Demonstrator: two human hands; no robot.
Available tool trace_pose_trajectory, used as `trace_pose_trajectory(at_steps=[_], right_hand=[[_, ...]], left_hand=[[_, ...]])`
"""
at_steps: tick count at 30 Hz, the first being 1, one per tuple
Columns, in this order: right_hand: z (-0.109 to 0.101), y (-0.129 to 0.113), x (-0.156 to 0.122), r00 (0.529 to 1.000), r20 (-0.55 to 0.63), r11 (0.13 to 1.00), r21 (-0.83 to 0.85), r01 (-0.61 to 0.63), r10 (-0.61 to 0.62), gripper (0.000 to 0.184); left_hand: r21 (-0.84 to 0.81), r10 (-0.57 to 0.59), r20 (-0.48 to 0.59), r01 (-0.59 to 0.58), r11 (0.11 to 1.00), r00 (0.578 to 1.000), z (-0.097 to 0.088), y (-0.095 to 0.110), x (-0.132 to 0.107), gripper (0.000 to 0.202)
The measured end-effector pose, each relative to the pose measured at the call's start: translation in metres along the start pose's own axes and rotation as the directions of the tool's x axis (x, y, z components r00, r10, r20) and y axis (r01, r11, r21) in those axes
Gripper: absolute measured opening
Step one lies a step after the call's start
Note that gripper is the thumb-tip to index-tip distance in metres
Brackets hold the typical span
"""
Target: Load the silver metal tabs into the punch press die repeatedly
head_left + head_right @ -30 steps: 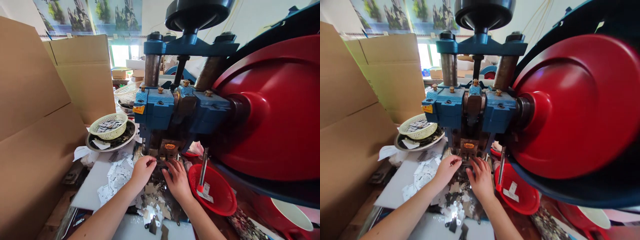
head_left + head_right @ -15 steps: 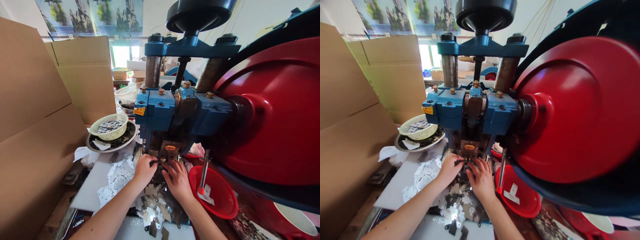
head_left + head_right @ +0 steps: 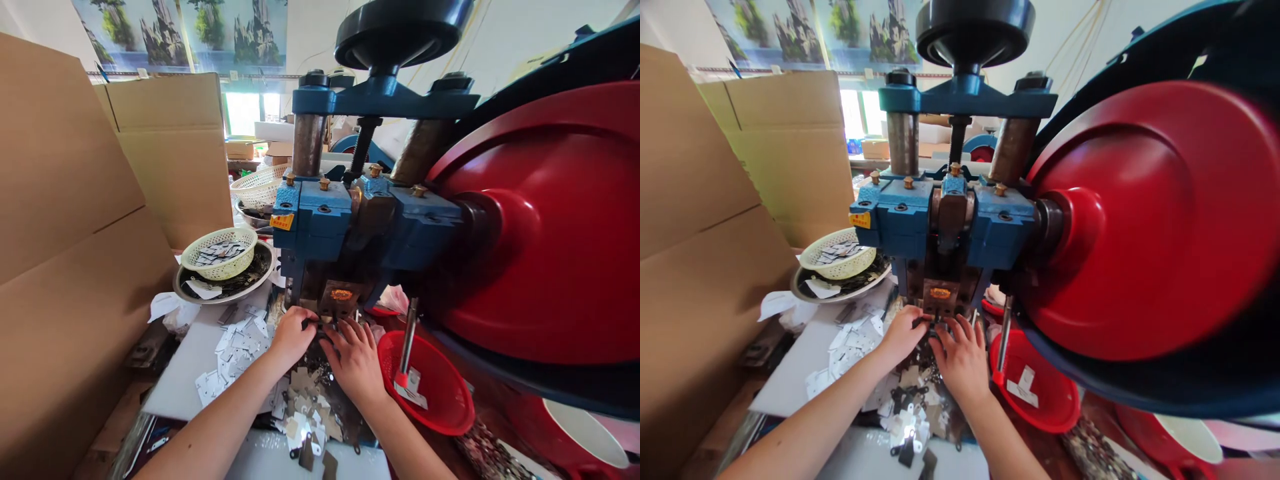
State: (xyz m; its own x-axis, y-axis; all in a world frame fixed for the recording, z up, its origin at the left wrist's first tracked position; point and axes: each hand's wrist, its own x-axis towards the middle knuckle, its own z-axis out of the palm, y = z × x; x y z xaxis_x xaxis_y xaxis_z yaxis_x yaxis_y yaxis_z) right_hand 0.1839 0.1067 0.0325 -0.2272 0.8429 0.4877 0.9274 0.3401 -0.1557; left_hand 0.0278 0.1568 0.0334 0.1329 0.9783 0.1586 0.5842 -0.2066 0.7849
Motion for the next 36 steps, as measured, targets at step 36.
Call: trace_pose_trajectory(at_steps=[36], right_hand=[[-0.035,0.034,-0.082,0.669,0.362,0.064,0.850,-0.523,0.649,0.052]], left_hand=[[0.046,0.022,-0.034,-0.020,0.999,0.999,-0.056,-0.017,-0.071,0.016]])
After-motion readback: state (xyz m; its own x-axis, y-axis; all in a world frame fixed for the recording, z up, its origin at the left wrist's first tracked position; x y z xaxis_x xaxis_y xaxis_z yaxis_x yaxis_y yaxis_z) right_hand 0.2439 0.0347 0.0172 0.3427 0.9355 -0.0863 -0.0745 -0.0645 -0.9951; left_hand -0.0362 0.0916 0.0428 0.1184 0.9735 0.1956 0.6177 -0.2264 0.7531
